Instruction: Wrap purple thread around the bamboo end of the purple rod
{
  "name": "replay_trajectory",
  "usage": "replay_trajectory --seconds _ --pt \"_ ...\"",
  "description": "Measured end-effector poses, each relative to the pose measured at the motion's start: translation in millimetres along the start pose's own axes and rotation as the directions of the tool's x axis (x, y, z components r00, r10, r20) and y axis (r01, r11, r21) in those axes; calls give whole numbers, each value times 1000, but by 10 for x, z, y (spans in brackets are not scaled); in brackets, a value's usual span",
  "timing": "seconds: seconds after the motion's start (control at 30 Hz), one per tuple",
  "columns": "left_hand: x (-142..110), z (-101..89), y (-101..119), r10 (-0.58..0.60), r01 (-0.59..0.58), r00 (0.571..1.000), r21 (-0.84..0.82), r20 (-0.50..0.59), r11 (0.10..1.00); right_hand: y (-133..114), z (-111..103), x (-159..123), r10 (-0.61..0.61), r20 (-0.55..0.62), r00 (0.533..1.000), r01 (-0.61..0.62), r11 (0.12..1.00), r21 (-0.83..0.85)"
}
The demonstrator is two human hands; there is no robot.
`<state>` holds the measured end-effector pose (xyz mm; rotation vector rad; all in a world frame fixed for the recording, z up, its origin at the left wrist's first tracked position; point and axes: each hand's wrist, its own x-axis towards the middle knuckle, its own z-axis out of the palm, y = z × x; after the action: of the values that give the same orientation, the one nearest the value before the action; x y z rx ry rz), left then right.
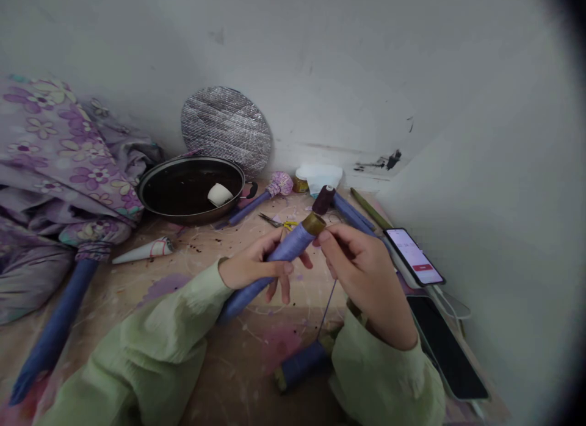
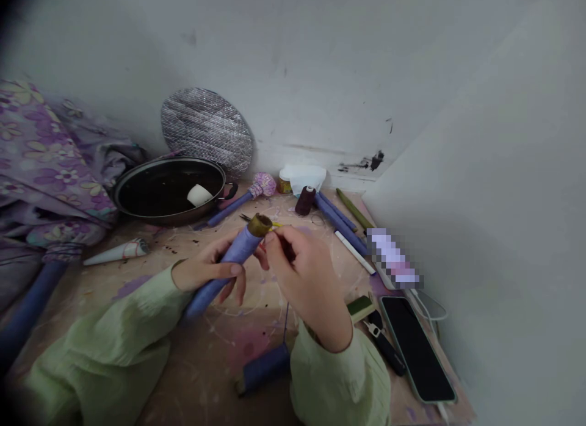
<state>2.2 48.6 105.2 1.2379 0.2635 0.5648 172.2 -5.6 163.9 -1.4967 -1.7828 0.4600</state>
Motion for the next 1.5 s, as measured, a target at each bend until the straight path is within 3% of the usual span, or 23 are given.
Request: replay_trajectory --seconds 0.1,0.43,0.77,1.07,1.27,1.5 --pt "11 -20 -30 -13 13 1000 -11 -11 1000 4 5 6 11 -4 1000 -11 1000 -15" --pt "72 -45 3 -27 22 976 -26 -216 999 32 21 6 2 -8 1000 -3 1000 -19" --pt "87 -76 1 -49 33 987 -107 -150 994 22 44 23 -50 -20 999 49 998 -37" --pt "105 -18 -11 2 37 966 148 -257 988 16 44 34 -65 -11 998 65 997 -41" --pt "38 14 -97 62 58 959 403 -277 913 -32 57 18 -30 20 999 31 999 -41" --pt "-15 51 -81 88 31 963 427 -255 904 0 43 15 -36 -18 999 34 996 -80"
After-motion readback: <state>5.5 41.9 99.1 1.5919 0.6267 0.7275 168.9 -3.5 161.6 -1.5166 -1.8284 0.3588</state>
